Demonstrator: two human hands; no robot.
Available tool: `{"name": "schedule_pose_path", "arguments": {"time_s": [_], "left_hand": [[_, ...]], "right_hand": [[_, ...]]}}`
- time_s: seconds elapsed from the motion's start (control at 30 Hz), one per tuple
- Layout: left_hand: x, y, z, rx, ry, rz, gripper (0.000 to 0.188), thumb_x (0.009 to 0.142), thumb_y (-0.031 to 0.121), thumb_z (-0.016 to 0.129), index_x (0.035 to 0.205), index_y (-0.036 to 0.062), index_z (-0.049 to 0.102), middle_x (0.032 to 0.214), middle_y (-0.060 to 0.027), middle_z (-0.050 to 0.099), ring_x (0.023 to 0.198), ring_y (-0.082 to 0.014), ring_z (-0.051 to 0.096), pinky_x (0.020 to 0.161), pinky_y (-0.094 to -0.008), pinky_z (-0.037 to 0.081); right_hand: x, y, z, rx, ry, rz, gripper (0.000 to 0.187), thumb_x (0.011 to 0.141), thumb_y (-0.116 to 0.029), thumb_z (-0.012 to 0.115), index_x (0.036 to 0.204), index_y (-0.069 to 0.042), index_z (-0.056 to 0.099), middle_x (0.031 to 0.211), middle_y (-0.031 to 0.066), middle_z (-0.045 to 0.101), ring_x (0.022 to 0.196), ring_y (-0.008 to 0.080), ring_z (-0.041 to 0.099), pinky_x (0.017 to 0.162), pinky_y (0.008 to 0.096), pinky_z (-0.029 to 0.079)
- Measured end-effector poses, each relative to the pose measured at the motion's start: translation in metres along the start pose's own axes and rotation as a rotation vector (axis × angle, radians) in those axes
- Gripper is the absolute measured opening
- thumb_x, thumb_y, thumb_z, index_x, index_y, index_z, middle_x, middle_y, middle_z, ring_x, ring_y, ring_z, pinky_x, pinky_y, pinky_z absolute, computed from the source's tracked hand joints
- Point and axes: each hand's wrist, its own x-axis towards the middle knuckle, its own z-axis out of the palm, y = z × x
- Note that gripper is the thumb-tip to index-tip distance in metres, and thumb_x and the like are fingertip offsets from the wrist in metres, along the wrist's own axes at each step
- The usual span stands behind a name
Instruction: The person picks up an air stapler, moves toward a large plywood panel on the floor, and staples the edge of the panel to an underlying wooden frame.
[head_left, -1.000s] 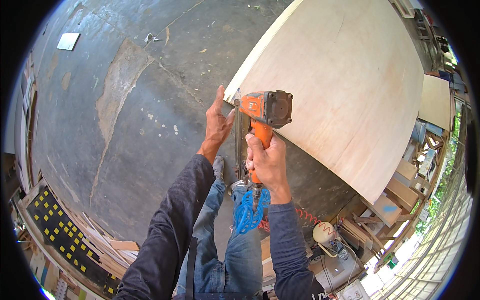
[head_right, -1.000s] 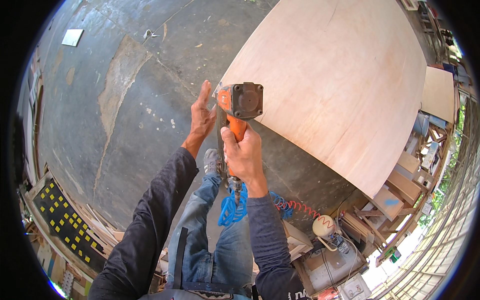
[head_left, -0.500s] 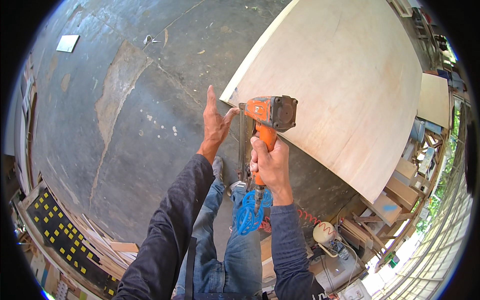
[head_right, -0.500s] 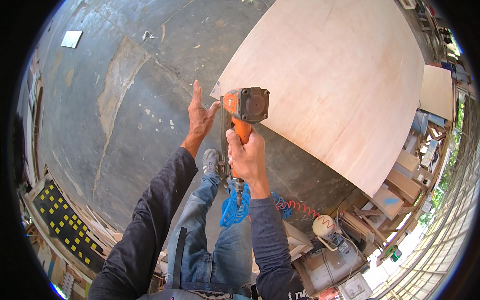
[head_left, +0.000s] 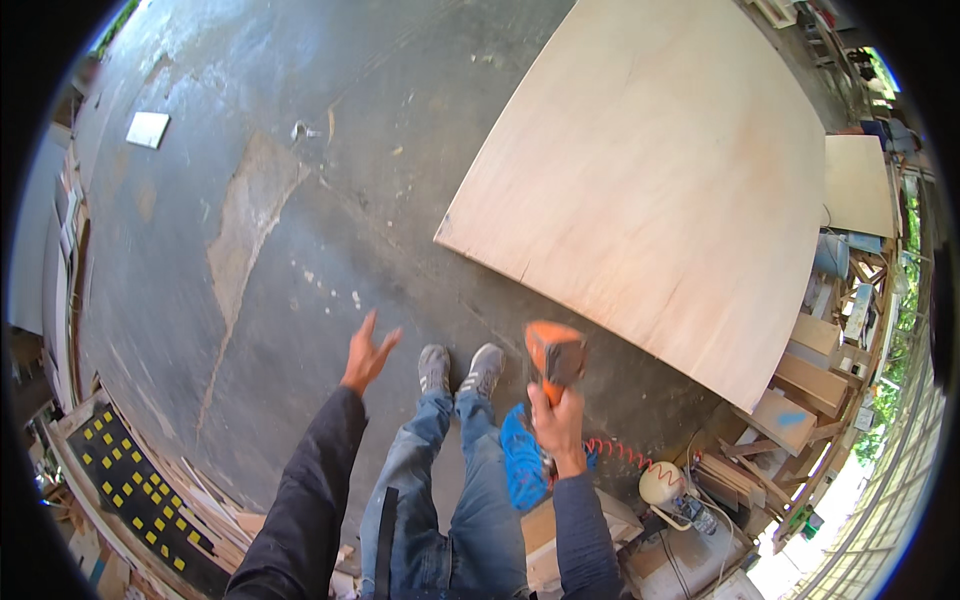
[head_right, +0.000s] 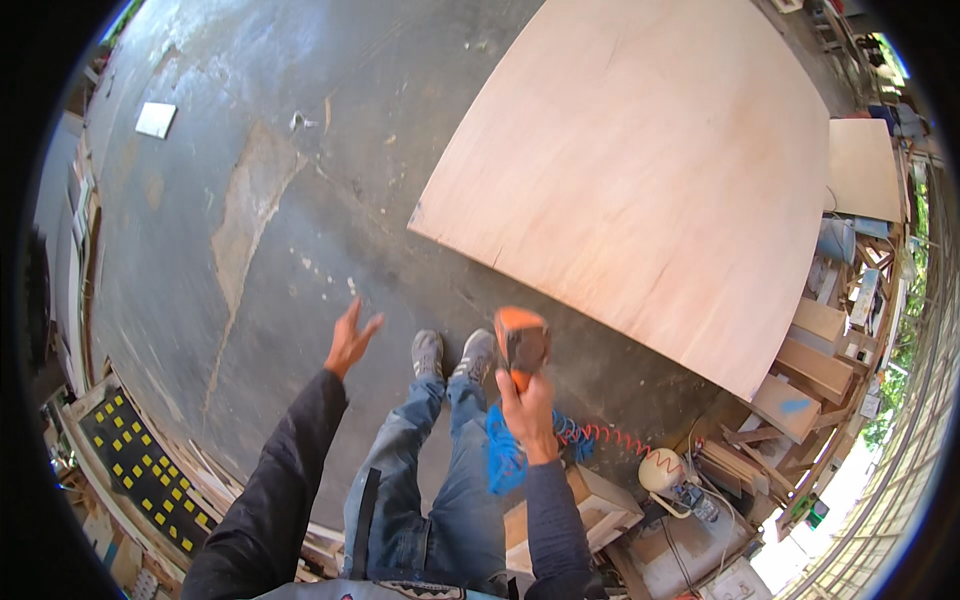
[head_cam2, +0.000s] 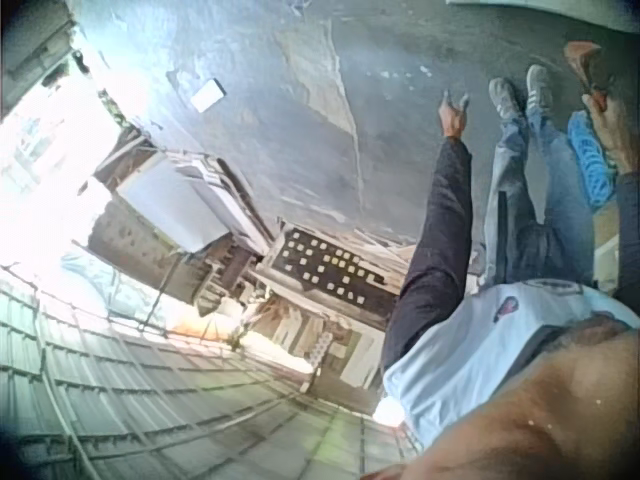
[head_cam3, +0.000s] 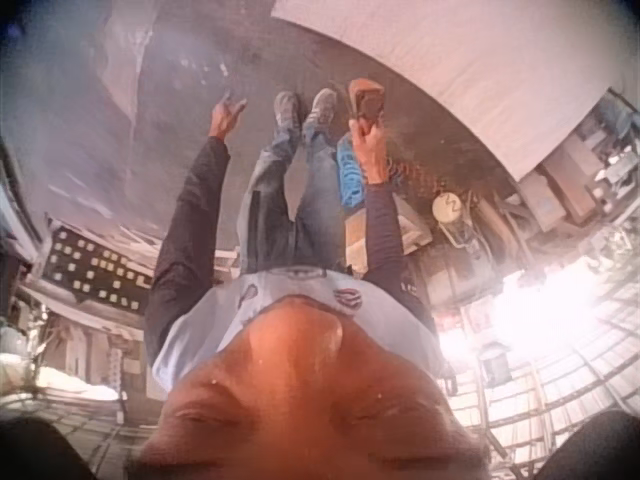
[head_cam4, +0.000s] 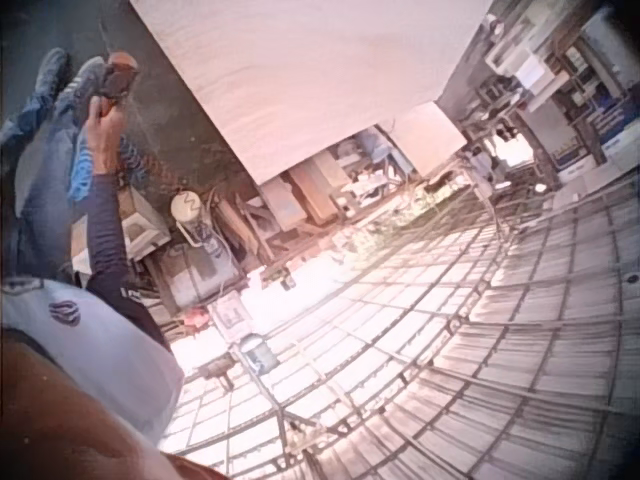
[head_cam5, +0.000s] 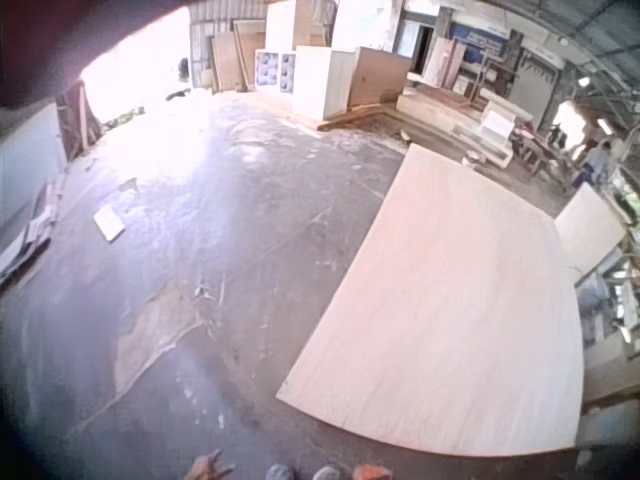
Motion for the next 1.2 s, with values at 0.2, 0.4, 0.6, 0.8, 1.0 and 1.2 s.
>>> {"name": "schedule_pose_path", "arguments": {"time_s": [0.2, 0.4, 0.6, 0.8, 1.0, 1.2], "left_hand": [[-0.214, -0.162, -0.072, 0.428, -0.148, 0.006, 0.042, 0.087, 0.047, 0.069, 0.089, 0.0055, 0.062, 0.090, -0.0220, 0.060, 0.084, -0.0425, 0.058, 0.069, -0.0509, 0.043], [-0.321, -0.196, -0.145, 0.227, -0.454, -0.268, 0.035, 0.088, 0.044, 0.065, 0.077, 0.0109, 0.069, 0.074, -0.0110, 0.070, 0.066, -0.0344, 0.068, 0.056, -0.0488, 0.049], [-0.161, -0.106, -0.138, -0.094, -0.480, -0.488, 0.032, 0.088, 0.042, 0.065, 0.076, 0.0116, 0.066, 0.071, -0.0097, 0.067, 0.063, -0.0323, 0.066, 0.054, -0.0474, 0.048], [-0.039, 0.007, -0.170, -0.366, -0.577, -0.254, 0.030, 0.088, 0.039, 0.064, 0.075, 0.0122, 0.063, 0.067, -0.0084, 0.064, 0.060, -0.0301, 0.064, 0.051, -0.0460, 0.046], [-0.013, -0.100, -0.299, -0.439, -0.542, -0.543, 0.028, 0.088, 0.036, 0.064, 0.074, 0.0129, 0.059, 0.064, -0.0071, 0.061, 0.057, -0.0280, 0.062, 0.049, -0.0446, 0.044], [0.036, -0.249, -0.503, -0.602, -0.268, -0.866, 0.026, 0.088, 0.034, 0.064, 0.073, 0.0135, 0.056, 0.061, -0.0058, 0.058, 0.054, -0.0258, 0.060, 0.047, -0.0432, 0.042]], "right_hand": [[-0.070, 0.071, -0.052, -0.379, -0.027, 0.104, 0.039, 0.085, -0.033, 0.069, 0.098, 0.004, 0.065, 0.087, 0.0304, 0.067, 0.087, 0.0493, 0.066, 0.076, 0.0557, 0.051], [-0.127, 0.122, -0.071, -0.509, -0.180, 0.299, 0.049, 0.084, -0.038, 0.068, 0.110, 0.003, 0.064, 0.106, 0.0313, 0.068, 0.101, 0.0486, 0.065, 0.087, 0.0545, 0.052], [-0.164, 0.116, -0.037, -0.522, -0.273, 0.519, 0.056, 0.083, -0.040, 0.066, 0.117, 0.005, 0.065, 0.112, 0.0288, 0.069, 0.110, 0.0426, 0.066, 0.093, 0.0498, 0.053], [-0.115, 0.082, 0.047, -0.563, -0.312, 0.517, 0.058, 0.081, -0.036, 0.070, 0.128, -0.001, 0.063, 0.119, 0.0233, 0.069, 0.111, 0.0362, 0.068, 0.095, 0.0461, 0.055], [-0.084, -0.041, 0.130, -0.327, -0.113, 0.496, 0.046, 0.081, -0.037, 0.066, 0.112, -0.003, 0.070, 0.105, 0.0244, 0.072, 0.100, 0.0389, 0.070, 0.087, 0.0479, 0.055], [-0.049, -0.113, 0.218, -0.249, -0.066, 0.325, 0.051, 0.083, -0.046, 0.069, 0.106, -0.001, 0.069, 0.107, 0.0245, 0.071, 0.102, 0.0423, 0.068, 0.087, 0.0502, 0.054]]}}
